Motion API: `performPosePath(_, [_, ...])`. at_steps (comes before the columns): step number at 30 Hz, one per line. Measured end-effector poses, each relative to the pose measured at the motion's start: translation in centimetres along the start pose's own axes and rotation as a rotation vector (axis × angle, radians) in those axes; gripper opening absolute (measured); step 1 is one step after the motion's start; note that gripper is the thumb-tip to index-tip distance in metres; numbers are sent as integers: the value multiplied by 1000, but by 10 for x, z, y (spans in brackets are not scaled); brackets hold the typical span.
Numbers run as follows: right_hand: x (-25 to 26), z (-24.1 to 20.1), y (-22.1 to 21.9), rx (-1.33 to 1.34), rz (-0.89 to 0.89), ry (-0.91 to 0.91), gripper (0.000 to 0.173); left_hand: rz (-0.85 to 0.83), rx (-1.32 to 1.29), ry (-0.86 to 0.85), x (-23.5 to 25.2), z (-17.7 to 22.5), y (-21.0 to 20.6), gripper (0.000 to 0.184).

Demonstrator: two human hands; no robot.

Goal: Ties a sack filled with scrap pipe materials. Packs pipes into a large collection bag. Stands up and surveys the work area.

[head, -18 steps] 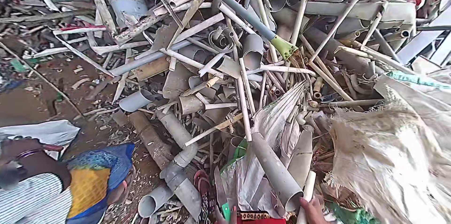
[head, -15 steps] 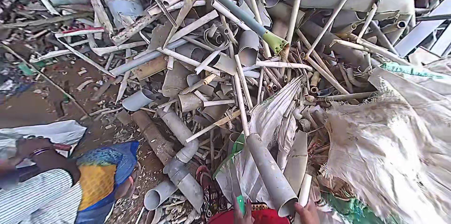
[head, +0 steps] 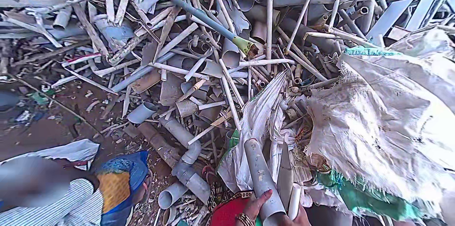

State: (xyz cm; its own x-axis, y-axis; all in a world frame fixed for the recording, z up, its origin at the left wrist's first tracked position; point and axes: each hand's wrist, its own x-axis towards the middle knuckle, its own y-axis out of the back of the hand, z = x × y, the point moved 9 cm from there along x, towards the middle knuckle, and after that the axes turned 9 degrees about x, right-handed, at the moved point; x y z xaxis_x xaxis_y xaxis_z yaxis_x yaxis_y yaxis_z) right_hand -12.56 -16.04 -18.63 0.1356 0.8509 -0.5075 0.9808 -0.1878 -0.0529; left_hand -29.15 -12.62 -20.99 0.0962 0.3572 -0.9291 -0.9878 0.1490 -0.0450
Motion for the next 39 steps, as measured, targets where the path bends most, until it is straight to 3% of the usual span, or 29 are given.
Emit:
performPosePath(2, [14,-2,5,20,-78,-15,59,-3,-1,-7,9,8,5,45])
performPosePath(3, [25,-2,10,49,-65,-34,46,-11,4,-20,14,13,9,43])
performPosePath(5, [51,-7,20,108,-1,-65,20,-29,10,-55,23,26,16,37])
performPosePath(8, [94,-24,42,-14,211,65,10,-50,10,-100,28,43,24,33])
performPosePath(10, [122,-30,51,-287,249,177,21,-68,18,-119,31,47,28,35])
performPosePath(12, [146,-29,52,-505,174,181,31,-84,19,-145,32,47,32,34])
performPosePath(14, [170,-21,58,-598,119,23,42,-80,-6,-163,26,46,38,30])
performPosePath(16, [179,-6,72,-652,102,-238,70,-79,-59,-160,17,38,43,31])
performPosePath(18, [178,-9,78,-708,112,-348,85,-75,-131,-196,12,36,46,28])
performPosePath(21, [156,-35,60,-764,139,-68,61,-89,-296,-313,7,41,46,25])
performPosePath(23, [128,-36,34,-596,69,72,35,-112,-392,-368,1,47,38,22])
performPosePath(25, [101,-11,0,-297,-127,-169,37,-159,-432,-411,-9,57,25,23])
performPosePath(27, [59,-2,-34,104,-267,-437,44,-212,-424,-433,-21,63,9,36])
performPosePath(30, [22,-29,-50,523,-154,-389,38,-284,-357,-436,-44,72,-14,41])
performPosePath(32, [13,-45,-45,641,-75,-355,36,-317,-279,-433,-58,80,-23,43])
performPosePath(35, [5,-78,-32,670,-110,-322,35,-436,-170,-482,-85,101,-40,51])
performPosePath(39, [-4,-123,-3,634,-139,-150,38,-612,-25,-610,-134,139,-79,44])
